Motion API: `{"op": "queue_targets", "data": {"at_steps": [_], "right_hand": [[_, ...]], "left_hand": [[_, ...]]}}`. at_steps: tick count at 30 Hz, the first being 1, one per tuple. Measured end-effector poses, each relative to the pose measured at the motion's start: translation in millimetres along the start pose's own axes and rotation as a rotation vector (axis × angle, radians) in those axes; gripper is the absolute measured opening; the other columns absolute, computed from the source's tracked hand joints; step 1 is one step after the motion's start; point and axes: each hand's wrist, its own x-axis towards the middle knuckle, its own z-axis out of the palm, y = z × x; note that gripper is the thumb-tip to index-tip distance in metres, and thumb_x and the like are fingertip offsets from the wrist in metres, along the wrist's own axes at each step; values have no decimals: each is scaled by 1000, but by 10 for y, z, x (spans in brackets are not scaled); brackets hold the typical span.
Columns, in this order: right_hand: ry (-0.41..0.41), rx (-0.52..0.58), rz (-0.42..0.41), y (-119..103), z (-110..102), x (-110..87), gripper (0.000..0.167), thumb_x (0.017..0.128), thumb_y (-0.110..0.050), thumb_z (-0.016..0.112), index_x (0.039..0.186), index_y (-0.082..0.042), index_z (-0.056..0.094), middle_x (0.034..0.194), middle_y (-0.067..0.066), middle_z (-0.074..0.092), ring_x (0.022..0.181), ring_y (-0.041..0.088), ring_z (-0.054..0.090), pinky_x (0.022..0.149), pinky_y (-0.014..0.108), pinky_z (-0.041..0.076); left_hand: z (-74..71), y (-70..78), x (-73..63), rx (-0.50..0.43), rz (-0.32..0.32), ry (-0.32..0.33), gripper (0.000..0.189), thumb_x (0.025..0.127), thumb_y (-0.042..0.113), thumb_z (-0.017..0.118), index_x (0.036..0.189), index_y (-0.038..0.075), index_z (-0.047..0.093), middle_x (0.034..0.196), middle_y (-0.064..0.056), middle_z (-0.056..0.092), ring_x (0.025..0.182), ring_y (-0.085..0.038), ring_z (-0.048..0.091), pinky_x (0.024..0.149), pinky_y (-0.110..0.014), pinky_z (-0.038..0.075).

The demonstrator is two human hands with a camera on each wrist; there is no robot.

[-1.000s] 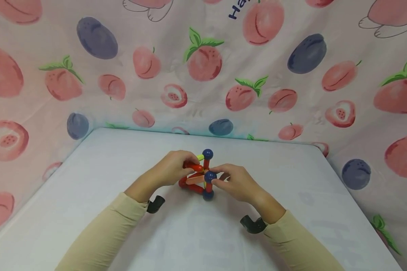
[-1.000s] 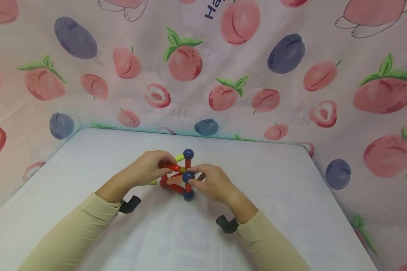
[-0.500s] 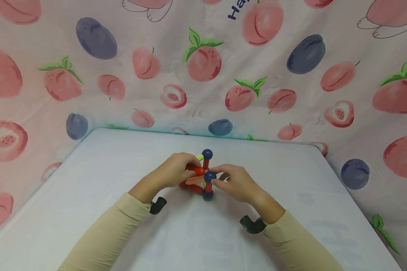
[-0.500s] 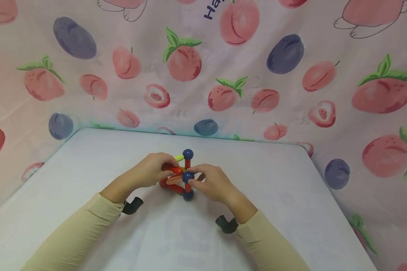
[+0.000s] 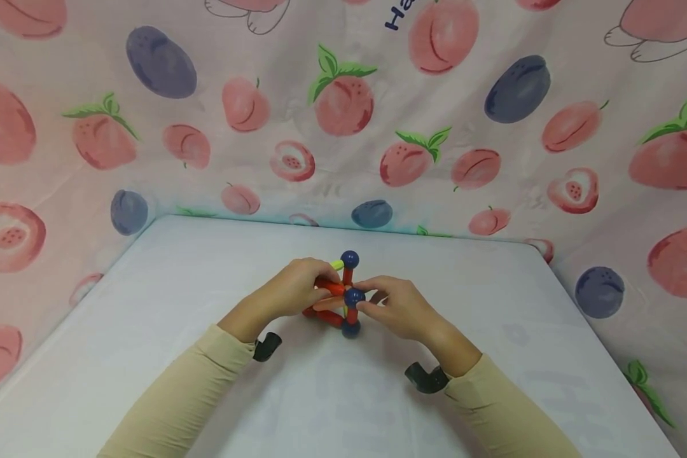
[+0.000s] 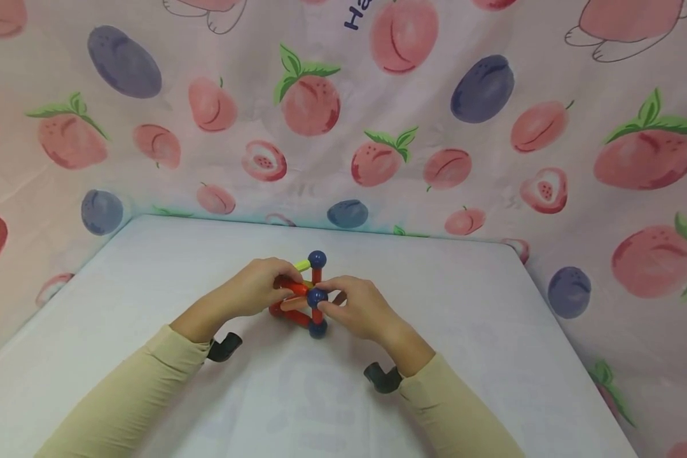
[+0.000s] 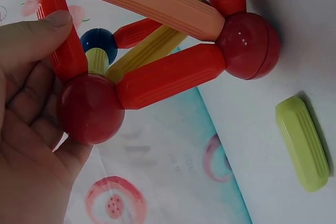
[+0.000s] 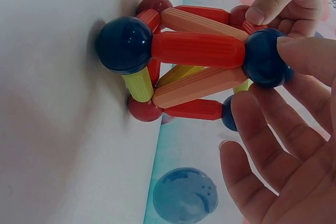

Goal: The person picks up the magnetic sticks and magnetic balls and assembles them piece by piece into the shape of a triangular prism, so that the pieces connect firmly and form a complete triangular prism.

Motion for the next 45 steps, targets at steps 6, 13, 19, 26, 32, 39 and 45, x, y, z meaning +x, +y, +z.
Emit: {"op": "queue_targets", "data": {"at_steps": [6, 13, 19, 26, 32, 39, 45], "right_hand": [[6, -9, 7, -2, -8, 6, 33, 93, -17, 72, 125, -9, 71, 116, 3, 70, 88, 16, 67, 69, 29, 55], [1, -3, 6, 6, -3, 2, 33, 93, -17, 72, 125, -9, 70, 116, 3, 70, 88, 16, 66, 69, 29, 55], [-6, -21, 53, -19, 8, -3, 35, 93, -19, 72, 126, -11, 69, 116, 1, 69, 91, 16, 65, 72, 29, 55], [-20, -18, 48, -97, 40, -30, 31, 93, -18, 72, 123, -9, 70, 107, -3, 69, 92, 16, 64, 73, 30, 55], [-91, -42, -25, -222, 88, -89, 32, 93, -18, 72, 124, -9, 69, 105, -4, 70, 94, 17, 63, 83, 41, 54], [18, -76, -86, -240, 2, -95, 30, 91, -18, 75, 119, -7, 71, 101, -1, 69, 93, 19, 63, 84, 43, 56], [151, -96, -36, -88, -114, -8, 34, 90, -11, 75, 122, -2, 66, 117, 11, 66, 106, 29, 62, 88, 48, 55]], "left_hand": [[27, 6, 16, 22, 15, 4, 19, 90, 5, 73, 109, 6, 73, 99, 0, 68, 98, -20, 59, 91, -36, 52], [8, -54, -59, -33, -15, 99, 25, 91, 4, 72, 116, 6, 71, 113, -7, 66, 100, -22, 60, 88, -35, 55], [-72, -146, -131, -13, -86, 210, 31, 92, 9, 73, 123, 4, 68, 121, -10, 67, 115, -30, 59, 97, -46, 50], [-61, -215, -124, -130, -136, 239, 28, 93, 11, 72, 119, 2, 66, 114, -12, 68, 102, -29, 65, 87, -40, 56], [-2, -261, -52, -198, -111, 258, 24, 96, 9, 68, 118, 2, 66, 112, -9, 69, 103, -28, 66, 89, -39, 56], [39, -255, -134, -198, -97, 282, 36, 95, 15, 71, 128, 5, 64, 125, -12, 66, 114, -33, 62, 97, -47, 51], [145, -56, -343, -260, -111, 287, 43, 90, 22, 77, 128, 6, 64, 124, -9, 66, 113, -35, 62, 92, -46, 54]]}}
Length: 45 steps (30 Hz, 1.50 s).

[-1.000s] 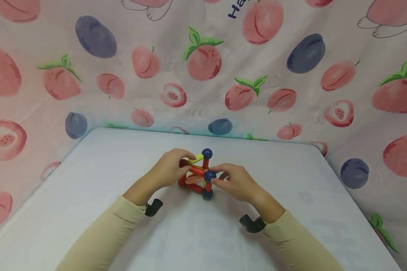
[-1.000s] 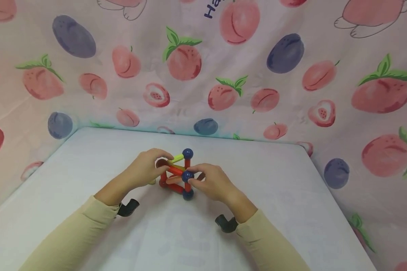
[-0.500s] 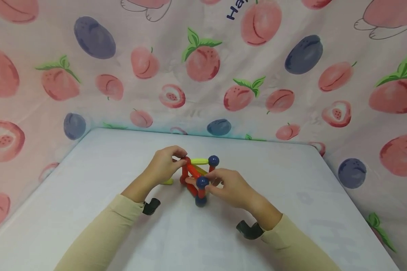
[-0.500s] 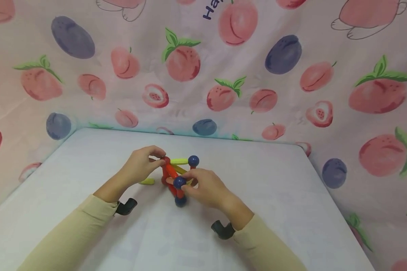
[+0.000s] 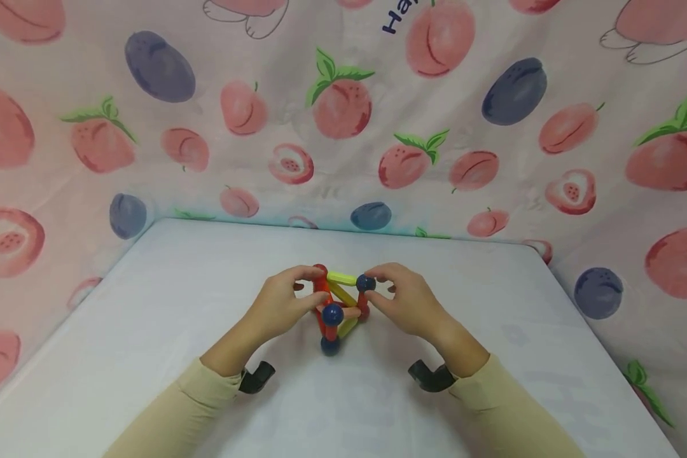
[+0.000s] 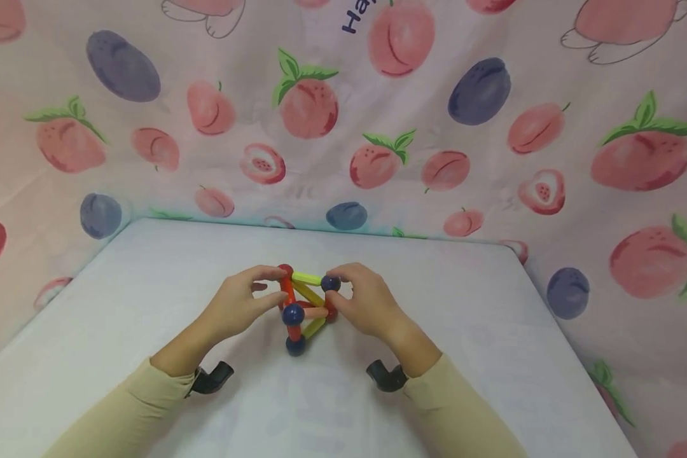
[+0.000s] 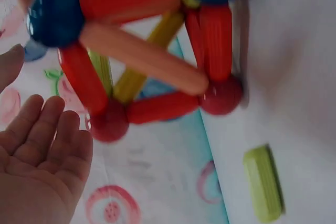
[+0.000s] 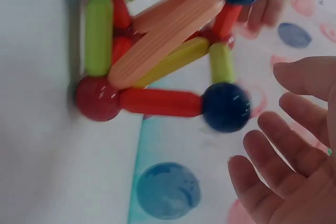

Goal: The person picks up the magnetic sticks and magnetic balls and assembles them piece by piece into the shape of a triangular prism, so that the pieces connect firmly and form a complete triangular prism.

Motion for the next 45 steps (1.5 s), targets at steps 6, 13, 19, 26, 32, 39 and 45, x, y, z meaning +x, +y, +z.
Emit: {"op": "queue_targets", "data": {"at_steps": [6, 13, 19, 26, 32, 39, 45], "right_hand": [[-57, 17, 68, 103, 43, 68, 40, 94, -14, 71, 131, -1, 62, 129, 15, 62, 115, 30, 60, 94, 49, 52], [-101, 61, 131, 131, 76, 93, 41, 97, -16, 66, 135, -3, 60, 131, 13, 62, 114, 29, 62, 96, 49, 51], [-132, 63, 145, 132, 33, 74, 38, 94, -17, 69, 130, -3, 64, 123, 10, 64, 108, 25, 63, 94, 49, 52], [-160, 82, 146, 123, 6, 42, 38, 91, -12, 73, 127, -3, 65, 119, 8, 63, 105, 24, 63, 92, 45, 54], [-175, 101, 175, 101, 12, 23, 34, 90, -12, 75, 123, -7, 67, 113, 3, 63, 101, 21, 62, 82, 35, 57], [-140, 108, 146, 78, 40, 1, 31, 90, -13, 75, 119, -7, 68, 112, 3, 64, 99, 20, 64, 85, 37, 56], [-117, 61, 109, 74, 59, -13, 33, 92, -15, 72, 125, -8, 68, 116, 4, 64, 99, 19, 65, 86, 38, 56]], "left_hand": [[122, 108, -156, 56, -3, -19, 54, 84, 24, 84, 130, 5, 63, 128, -11, 62, 120, -34, 56, 94, -47, 52], [142, 95, -167, 97, 2, -29, 56, 81, 24, 86, 129, 5, 63, 127, -10, 62, 120, -32, 56, 96, -47, 51], [92, 24, -139, 69, -46, -28, 51, 85, 22, 83, 129, 8, 64, 125, -7, 65, 114, -35, 60, 93, -46, 53], [34, -63, -60, 67, -8, 7, 40, 90, 15, 77, 126, 4, 65, 120, -11, 66, 111, -32, 62, 95, -45, 52], [18, -107, 50, 50, 11, 43, 32, 92, 9, 73, 122, -1, 65, 114, -12, 68, 108, -28, 63, 97, -46, 51], [4, -122, 149, 10, -33, 33, 31, 95, 9, 70, 124, 1, 65, 116, -12, 69, 110, -30, 63, 97, -46, 50], [3, -131, 197, 1, -38, 19, 31, 95, 10, 69, 125, 1, 65, 117, -12, 68, 111, -31, 62, 98, -48, 50]]}}
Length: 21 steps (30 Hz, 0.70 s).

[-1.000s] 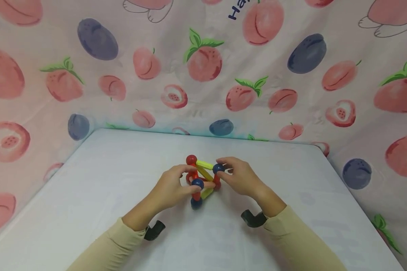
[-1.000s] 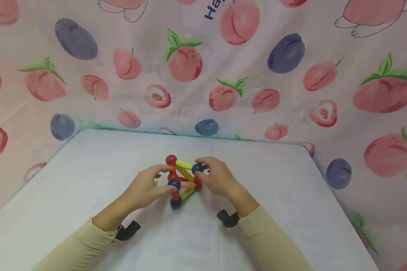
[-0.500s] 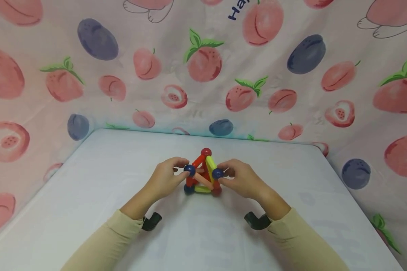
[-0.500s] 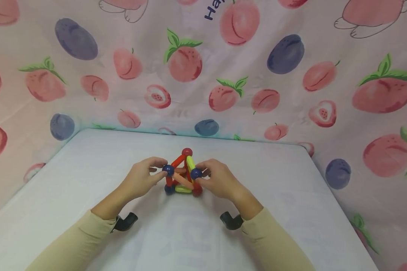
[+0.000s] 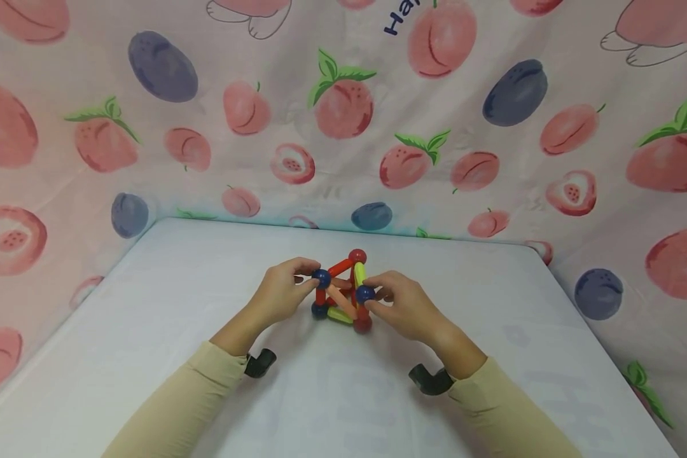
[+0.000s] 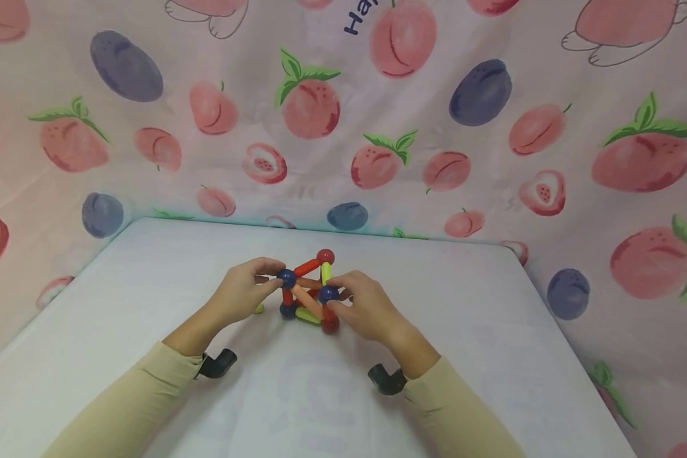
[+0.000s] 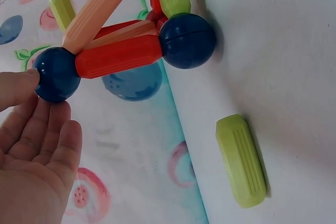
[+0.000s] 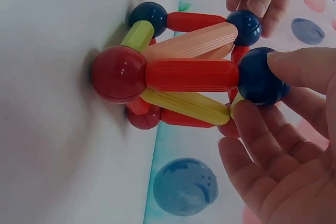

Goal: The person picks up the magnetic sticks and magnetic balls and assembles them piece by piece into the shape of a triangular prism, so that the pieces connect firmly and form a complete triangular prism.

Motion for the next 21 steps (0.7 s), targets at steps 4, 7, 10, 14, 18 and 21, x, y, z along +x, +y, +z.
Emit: {"op": "queue_targets", "data": {"at_steps": [4, 7, 10, 14, 18, 21], "right_hand": [[3, -13, 7, -4, 4, -9, 37, 93, -15, 71, 129, -7, 65, 118, 6, 63, 99, 19, 64, 84, 36, 57], [1, -1, 25, -8, 0, -16, 39, 93, -13, 70, 131, -5, 64, 120, 8, 62, 100, 20, 64, 86, 37, 57], [-1, 10, 35, -5, -1, -19, 38, 93, -12, 70, 130, -5, 63, 121, 9, 62, 101, 21, 64, 88, 40, 56], [-3, 12, 39, 0, 1, -16, 38, 93, -11, 69, 130, -4, 63, 121, 9, 62, 102, 21, 63, 90, 42, 55], [-5, 18, 32, 10, 7, -12, 38, 93, -11, 68, 130, -4, 62, 121, 10, 61, 102, 22, 63, 91, 44, 55], [-5, 25, 33, 18, 11, -14, 38, 94, -11, 68, 131, -3, 62, 122, 11, 61, 102, 23, 63, 92, 46, 54]], "left_hand": [[-5, -1, 1, 18, 7, -3, 31, 95, 10, 69, 125, 0, 65, 117, -13, 69, 111, -32, 62, 98, -47, 49], [-6, 10, -4, 32, 19, 2, 30, 94, 9, 70, 123, 0, 65, 115, -13, 69, 110, -31, 63, 98, -46, 49], [-10, 20, -15, 44, 32, 1, 30, 93, 8, 71, 122, -1, 66, 113, -13, 70, 109, -32, 63, 98, -46, 50], [-33, 7, -33, 61, 40, -13, 33, 93, 9, 72, 123, 0, 65, 115, -13, 69, 112, -33, 61, 98, -46, 50], [-91, -55, -54, 84, 33, -68, 39, 93, 14, 72, 130, 2, 63, 123, -13, 67, 116, -33, 60, 99, -47, 49], [-145, -135, -68, 90, 19, -126, 43, 94, 17, 72, 133, 4, 62, 129, -13, 64, 119, -34, 58, 99, -47, 49]]}}
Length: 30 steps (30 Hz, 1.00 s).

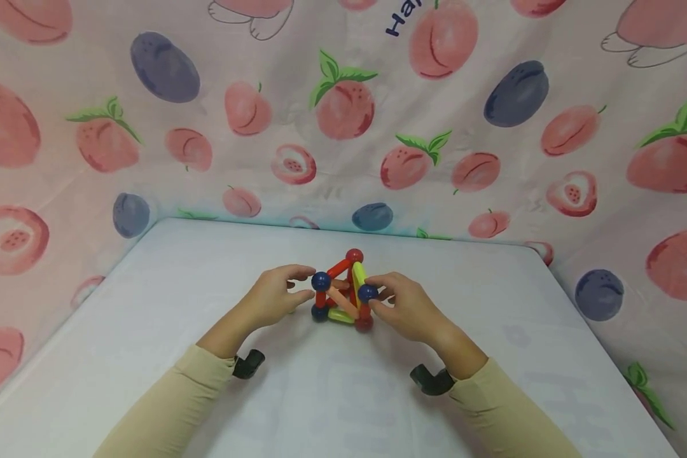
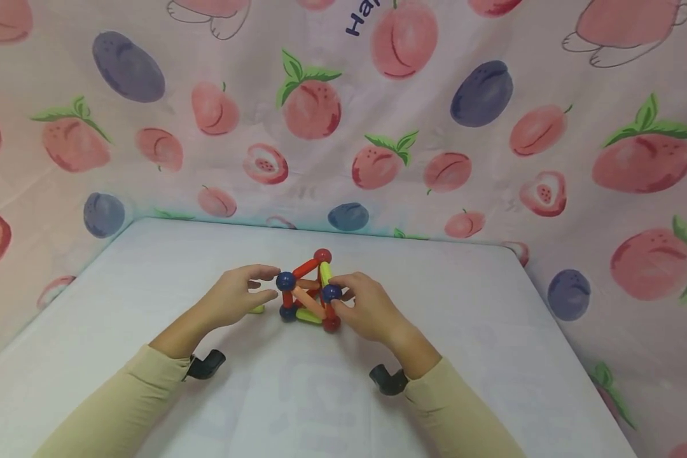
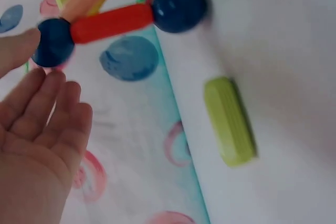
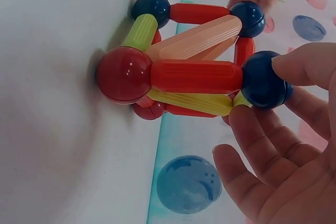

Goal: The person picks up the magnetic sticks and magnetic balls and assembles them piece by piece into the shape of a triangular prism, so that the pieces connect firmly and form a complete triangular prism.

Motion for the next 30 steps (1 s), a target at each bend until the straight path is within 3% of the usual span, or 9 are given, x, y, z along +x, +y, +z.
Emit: {"op": "queue_targets", "data": {"at_steps": [8, 19, 30], "right_hand": [[-1, 9, 5, 28, 4, -3, 38, 94, -12, 68, 131, -4, 62, 122, 10, 61, 102, 22, 63, 92, 46, 54], [-9, 18, 6, 28, 10, 3, 39, 94, -14, 68, 132, -5, 61, 123, 10, 61, 102, 22, 63, 92, 45, 54], [-10, 6, 17, 25, 8, 2, 39, 94, -14, 68, 132, -6, 61, 124, 8, 61, 102, 21, 62, 90, 40, 55]], "left_hand": [[-90, -242, -51, 41, -32, -81, 39, 92, 13, 72, 129, 2, 65, 127, -12, 66, 119, -32, 59, 101, -49, 47], [-169, -514, -76, 136, -214, -157, 35, 92, 12, 68, 126, 5, 66, 126, -14, 64, 123, -35, 54, 103, -52, 43], [-162, -617, -41, 151, -229, -161, 29, 89, 5, 70, 118, 4, 69, 115, -11, 67, 113, -31, 59, 98, -49, 46]]}}
